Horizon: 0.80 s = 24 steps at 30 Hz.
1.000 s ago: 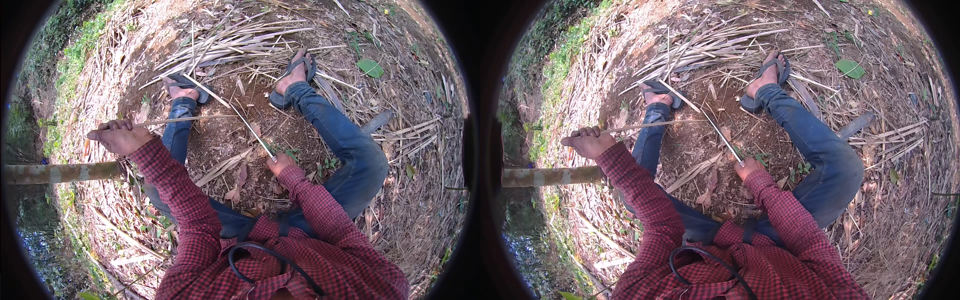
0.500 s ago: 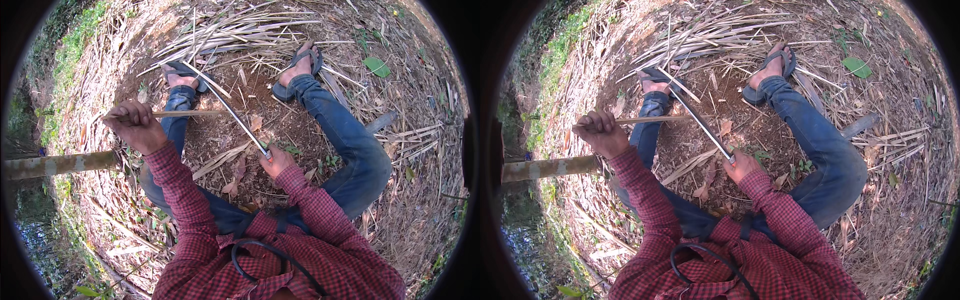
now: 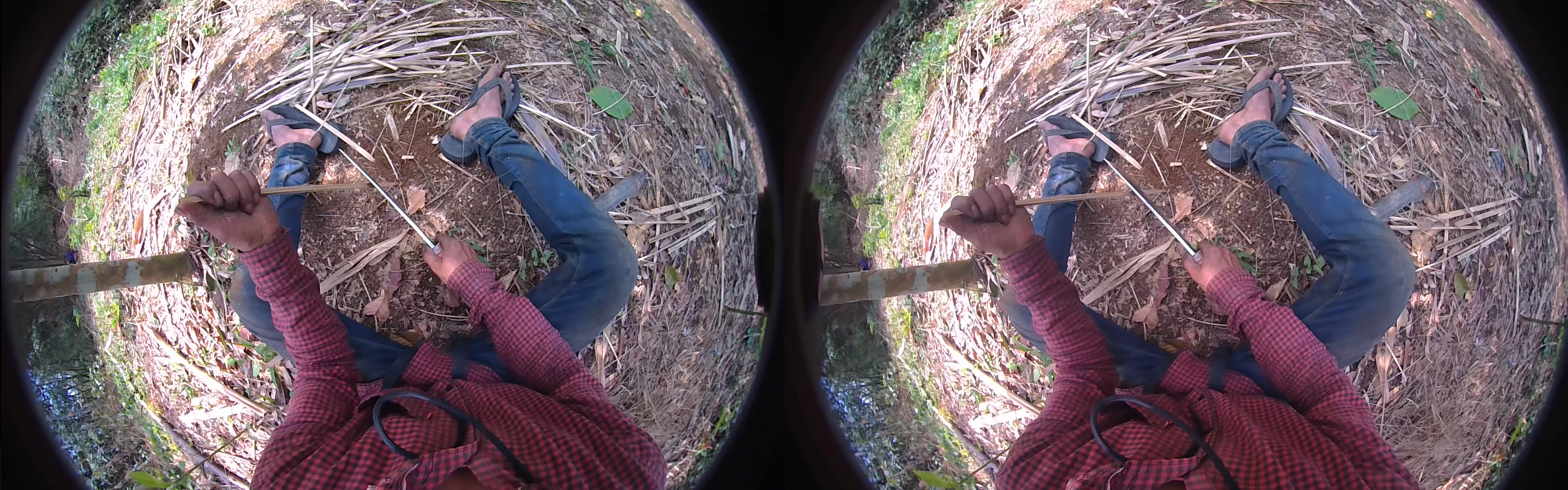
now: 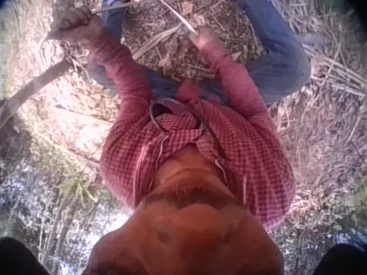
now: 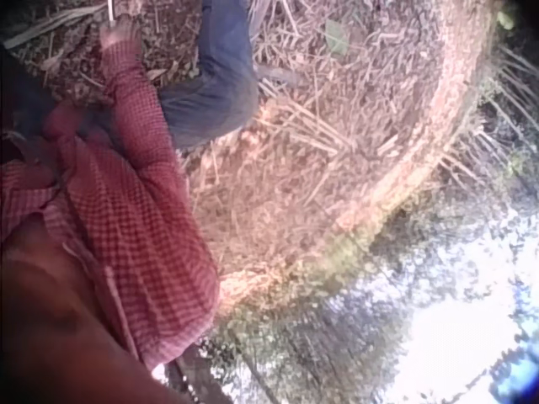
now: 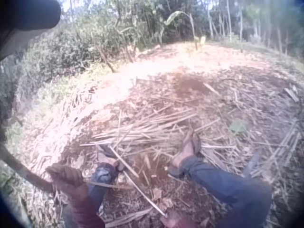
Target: The person sits on the ground in a wooded area and uses a machete to split long bamboo stalks into thin strips. They hold the stalks with one hand and strike them with the machete in the other, occasionally adjusting the pieces and discarding offcuts.
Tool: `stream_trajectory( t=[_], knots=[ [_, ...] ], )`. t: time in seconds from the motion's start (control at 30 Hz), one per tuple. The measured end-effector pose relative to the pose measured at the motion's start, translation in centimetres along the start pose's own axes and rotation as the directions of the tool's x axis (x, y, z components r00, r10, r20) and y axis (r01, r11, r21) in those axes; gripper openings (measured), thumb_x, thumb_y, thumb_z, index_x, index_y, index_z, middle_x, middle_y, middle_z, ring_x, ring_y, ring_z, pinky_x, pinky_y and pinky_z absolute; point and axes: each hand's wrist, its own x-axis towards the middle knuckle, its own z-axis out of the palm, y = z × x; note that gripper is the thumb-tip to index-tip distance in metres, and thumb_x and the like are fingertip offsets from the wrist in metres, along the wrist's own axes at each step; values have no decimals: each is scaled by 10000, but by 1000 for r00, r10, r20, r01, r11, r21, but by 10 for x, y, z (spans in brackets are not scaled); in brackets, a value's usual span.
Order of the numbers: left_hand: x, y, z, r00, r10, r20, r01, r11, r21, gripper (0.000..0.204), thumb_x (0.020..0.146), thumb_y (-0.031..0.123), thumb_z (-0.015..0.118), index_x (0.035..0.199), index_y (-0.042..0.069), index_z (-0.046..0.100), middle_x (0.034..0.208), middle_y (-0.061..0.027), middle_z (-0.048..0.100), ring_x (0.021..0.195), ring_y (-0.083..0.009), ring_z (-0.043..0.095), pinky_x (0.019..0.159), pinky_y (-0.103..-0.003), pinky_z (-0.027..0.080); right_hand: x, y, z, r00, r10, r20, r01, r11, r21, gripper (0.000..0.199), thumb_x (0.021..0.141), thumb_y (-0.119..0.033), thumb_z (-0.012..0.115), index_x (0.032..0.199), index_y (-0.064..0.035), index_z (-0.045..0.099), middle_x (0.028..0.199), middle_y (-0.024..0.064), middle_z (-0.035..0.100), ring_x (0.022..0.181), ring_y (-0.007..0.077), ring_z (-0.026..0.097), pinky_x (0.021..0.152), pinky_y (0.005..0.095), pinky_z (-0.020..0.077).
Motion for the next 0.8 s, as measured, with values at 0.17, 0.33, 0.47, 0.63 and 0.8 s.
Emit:
stream_trajectory(
  t=[0.17,0.33,0.47,0.63,0.8],
  knots=[
    [6,5,1,999,3,33,-4,1000,27,435,875,522,446,651,149,423,464,50,228,372,-67,174,360,-234,158,-2,-17,-13,987,-125,100,127,992,-8,394,772,-337,552,937,21,560,816,165,626,752,324,618,712,421,489],
    [0,7,-13,998,-51,24,53,997,-62,444,878,513,448,631,145,413,452,49,230,365,-69,185,356,-236,165,0,8,4,992,115,45,-111,989,-99,443,768,-376,527,1046,-35,573,821,193,628,785,343,616,759,417,483],
    [13,-1,-11,1000,-2,-15,2,1000,-6,441,868,513,468,629,145,416,448,48,239,358,-69,182,352,-236,163,5,29,4,974,193,115,-183,979,-94,470,771,-398,501,1038,-17,571,849,217,618,824,355,605,783,427,472],
    [16,-4,-24,999,-33,9,34,996,-85,436,881,495,460,628,144,404,461,49,260,363,-70,186,357,-240,160,2,12,-6,957,244,157,-225,966,-131,502,776,-412,477,1026,13,566,892,233,611,873,370,591,819,441,459],
    [33,-19,-21,994,-60,93,71,990,-121,422,887,512,425,875,96,494,674,-41,452,604,-149,432,580,-292,369,1,16,-6,915,362,177,-344,931,-127,527,786,-417,462,1065,20,553,966,239,604,919,363,586,854,435,450]
  ],
)
